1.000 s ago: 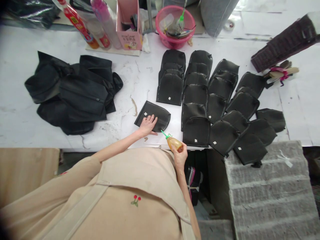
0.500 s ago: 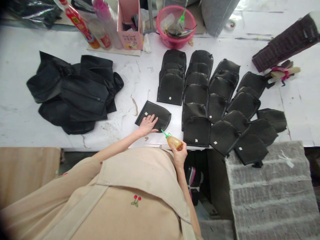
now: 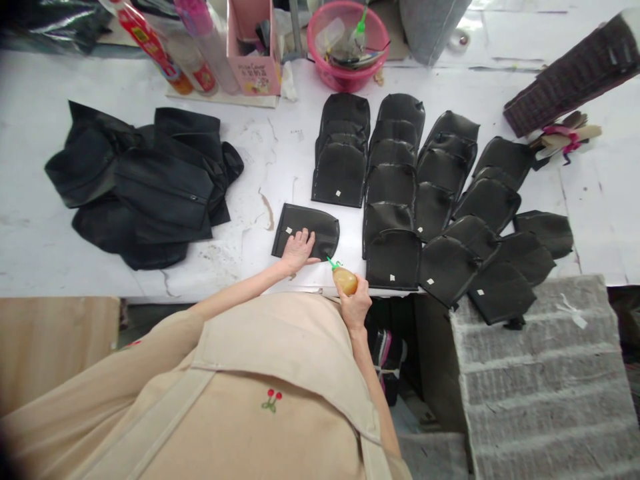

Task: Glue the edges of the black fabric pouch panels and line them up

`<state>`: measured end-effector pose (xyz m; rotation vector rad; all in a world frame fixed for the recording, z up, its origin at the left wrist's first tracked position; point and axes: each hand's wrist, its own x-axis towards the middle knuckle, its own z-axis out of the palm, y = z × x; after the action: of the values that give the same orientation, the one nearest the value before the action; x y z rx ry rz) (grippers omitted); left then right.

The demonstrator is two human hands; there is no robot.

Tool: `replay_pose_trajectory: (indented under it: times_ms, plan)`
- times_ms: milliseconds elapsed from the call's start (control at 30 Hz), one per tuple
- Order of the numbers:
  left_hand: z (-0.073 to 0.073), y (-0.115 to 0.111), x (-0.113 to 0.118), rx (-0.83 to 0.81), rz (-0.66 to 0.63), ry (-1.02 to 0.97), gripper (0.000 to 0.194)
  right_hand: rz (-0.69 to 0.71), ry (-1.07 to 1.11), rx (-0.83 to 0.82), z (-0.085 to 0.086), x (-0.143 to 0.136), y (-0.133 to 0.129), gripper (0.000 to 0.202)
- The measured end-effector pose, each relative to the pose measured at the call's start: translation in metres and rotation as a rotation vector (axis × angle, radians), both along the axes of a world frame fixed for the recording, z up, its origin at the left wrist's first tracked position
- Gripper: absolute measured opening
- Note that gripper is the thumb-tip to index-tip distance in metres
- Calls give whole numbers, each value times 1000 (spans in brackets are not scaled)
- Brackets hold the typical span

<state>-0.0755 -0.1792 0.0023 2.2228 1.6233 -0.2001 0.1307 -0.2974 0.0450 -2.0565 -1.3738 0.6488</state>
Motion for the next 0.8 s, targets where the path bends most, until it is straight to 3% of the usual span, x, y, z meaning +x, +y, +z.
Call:
replay_pose_trajectory:
  times_ms: [133, 500, 800]
  plan:
    - [0, 0, 0, 1, 6, 5, 86, 76, -66, 27, 1, 3, -3, 55]
    - [6, 2, 2, -21, -17, 42, 89, 101, -140, 96, -3, 1, -1, 57]
    - [10, 8, -18, -54, -99, -47, 89, 48, -112, 61, -2, 0, -4, 58]
